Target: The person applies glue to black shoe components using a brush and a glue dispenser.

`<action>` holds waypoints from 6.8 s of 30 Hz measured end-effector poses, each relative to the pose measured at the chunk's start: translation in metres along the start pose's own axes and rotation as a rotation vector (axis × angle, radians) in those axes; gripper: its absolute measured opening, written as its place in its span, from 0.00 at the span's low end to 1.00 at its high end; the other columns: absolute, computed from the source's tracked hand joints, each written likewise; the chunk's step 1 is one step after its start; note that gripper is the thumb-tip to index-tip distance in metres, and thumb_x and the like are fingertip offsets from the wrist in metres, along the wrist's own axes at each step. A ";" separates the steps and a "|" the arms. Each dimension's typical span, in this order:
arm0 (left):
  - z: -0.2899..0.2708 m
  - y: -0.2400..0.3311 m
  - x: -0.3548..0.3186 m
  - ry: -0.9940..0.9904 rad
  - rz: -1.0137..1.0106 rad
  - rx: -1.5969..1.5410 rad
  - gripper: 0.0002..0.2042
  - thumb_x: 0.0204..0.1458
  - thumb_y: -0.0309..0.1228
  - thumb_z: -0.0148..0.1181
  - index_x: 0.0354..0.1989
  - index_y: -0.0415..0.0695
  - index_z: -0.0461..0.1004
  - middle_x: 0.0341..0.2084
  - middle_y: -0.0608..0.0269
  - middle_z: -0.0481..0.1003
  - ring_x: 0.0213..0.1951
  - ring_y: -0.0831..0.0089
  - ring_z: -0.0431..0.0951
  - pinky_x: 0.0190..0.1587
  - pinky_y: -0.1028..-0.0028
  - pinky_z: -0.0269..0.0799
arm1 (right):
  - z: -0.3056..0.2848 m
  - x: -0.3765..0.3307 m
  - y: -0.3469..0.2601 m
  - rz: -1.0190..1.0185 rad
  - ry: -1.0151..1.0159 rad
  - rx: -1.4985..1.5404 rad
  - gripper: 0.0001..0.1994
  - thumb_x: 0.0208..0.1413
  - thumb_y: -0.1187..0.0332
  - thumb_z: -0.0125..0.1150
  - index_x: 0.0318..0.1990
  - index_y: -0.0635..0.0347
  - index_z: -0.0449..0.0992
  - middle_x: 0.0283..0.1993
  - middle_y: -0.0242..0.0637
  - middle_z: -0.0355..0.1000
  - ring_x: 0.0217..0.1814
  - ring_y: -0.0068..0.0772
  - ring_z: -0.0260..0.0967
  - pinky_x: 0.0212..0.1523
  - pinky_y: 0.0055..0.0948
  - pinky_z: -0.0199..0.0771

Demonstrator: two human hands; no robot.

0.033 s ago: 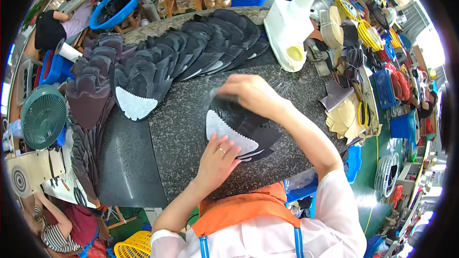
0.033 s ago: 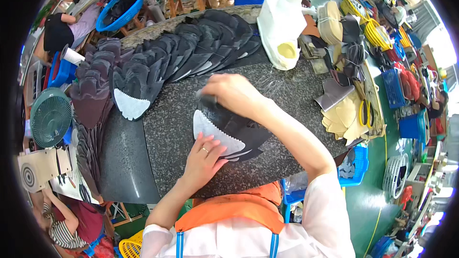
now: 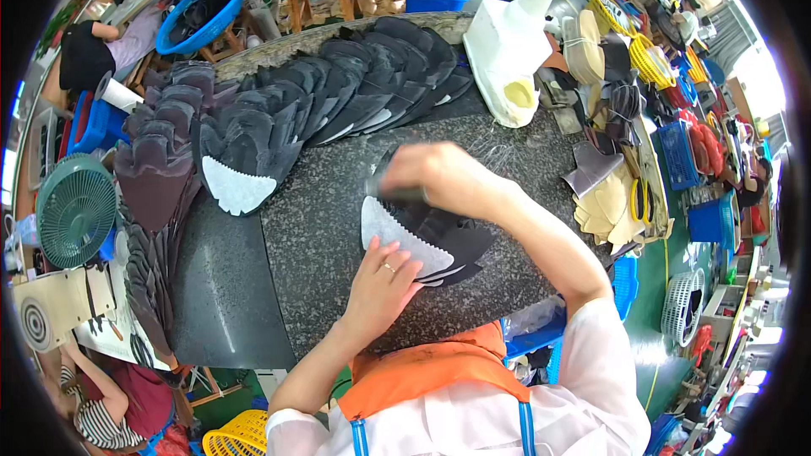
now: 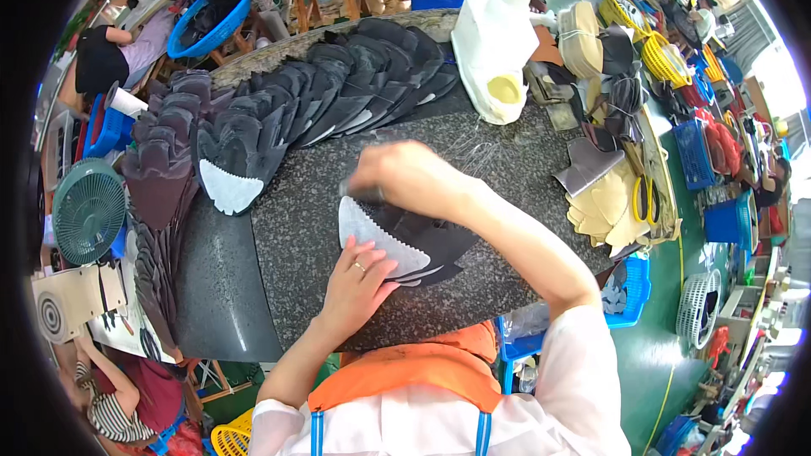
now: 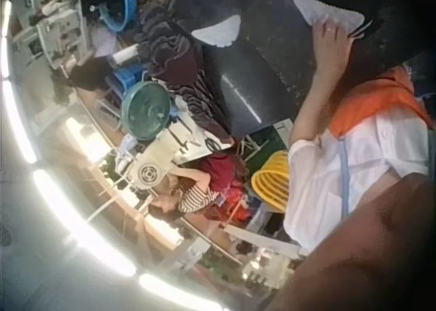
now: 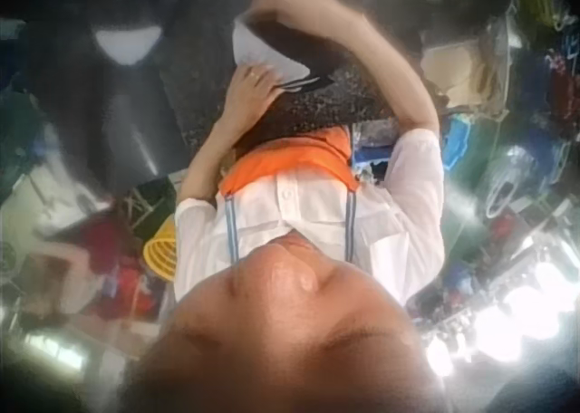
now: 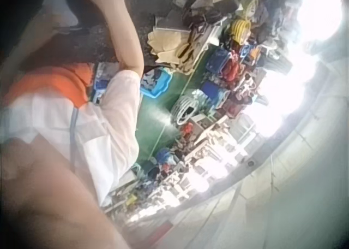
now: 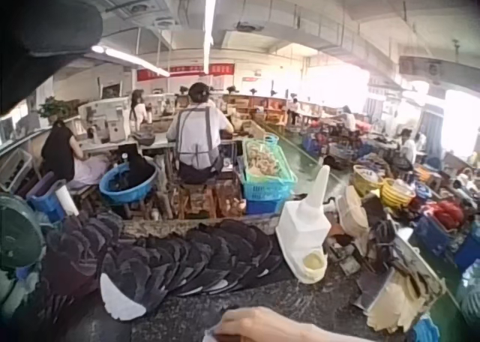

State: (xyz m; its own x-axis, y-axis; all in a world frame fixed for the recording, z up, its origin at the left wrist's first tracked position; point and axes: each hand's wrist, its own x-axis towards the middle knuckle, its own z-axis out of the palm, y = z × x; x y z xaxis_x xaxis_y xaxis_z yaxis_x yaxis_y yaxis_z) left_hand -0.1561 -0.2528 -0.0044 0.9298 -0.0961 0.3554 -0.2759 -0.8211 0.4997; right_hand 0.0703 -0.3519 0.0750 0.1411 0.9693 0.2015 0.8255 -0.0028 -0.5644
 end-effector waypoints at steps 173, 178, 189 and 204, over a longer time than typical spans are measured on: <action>-0.002 0.000 -0.009 -0.034 -0.111 -0.048 0.28 0.36 0.29 0.76 0.48 0.41 0.71 0.49 0.53 0.71 0.54 0.50 0.73 0.64 0.46 0.65 | 0.033 -0.127 -0.062 0.266 -0.055 -0.094 0.20 0.47 0.74 0.60 0.50 0.53 0.76 0.35 0.40 0.73 0.39 0.46 0.74 0.39 0.43 0.76; -0.005 0.001 -0.013 -0.024 -0.077 0.009 0.24 0.37 0.26 0.75 0.45 0.39 0.72 0.47 0.52 0.72 0.53 0.49 0.74 0.63 0.46 0.66 | 0.038 -0.142 -0.067 0.855 0.483 0.009 0.23 0.56 0.75 0.57 0.60 0.53 0.69 0.45 0.46 0.79 0.43 0.51 0.80 0.44 0.42 0.81; -0.060 0.013 -0.019 0.096 -0.061 -0.215 0.16 0.51 0.16 0.55 0.50 0.34 0.75 0.50 0.47 0.75 0.47 0.54 0.80 0.51 0.60 0.78 | -0.077 -0.099 0.126 0.619 0.478 -0.481 0.11 0.56 0.68 0.62 0.47 0.56 0.81 0.39 0.42 0.77 0.41 0.47 0.72 0.43 0.39 0.72; -0.019 0.009 -0.011 -0.107 -0.002 0.123 0.24 0.42 0.35 0.72 0.47 0.41 0.73 0.45 0.53 0.73 0.55 0.50 0.71 0.64 0.44 0.62 | 0.034 -0.038 -0.010 0.068 0.090 0.148 0.13 0.50 0.76 0.61 0.44 0.55 0.81 0.38 0.41 0.76 0.43 0.48 0.76 0.44 0.40 0.77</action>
State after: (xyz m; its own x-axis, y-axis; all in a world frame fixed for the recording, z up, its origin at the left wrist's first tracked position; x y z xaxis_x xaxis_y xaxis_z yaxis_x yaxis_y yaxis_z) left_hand -0.1731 -0.2484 0.0116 0.9527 -0.1480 0.2653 -0.2479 -0.8836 0.3973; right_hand 0.0376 -0.3805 0.0455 0.2479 0.9420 0.2262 0.7241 -0.0250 -0.6893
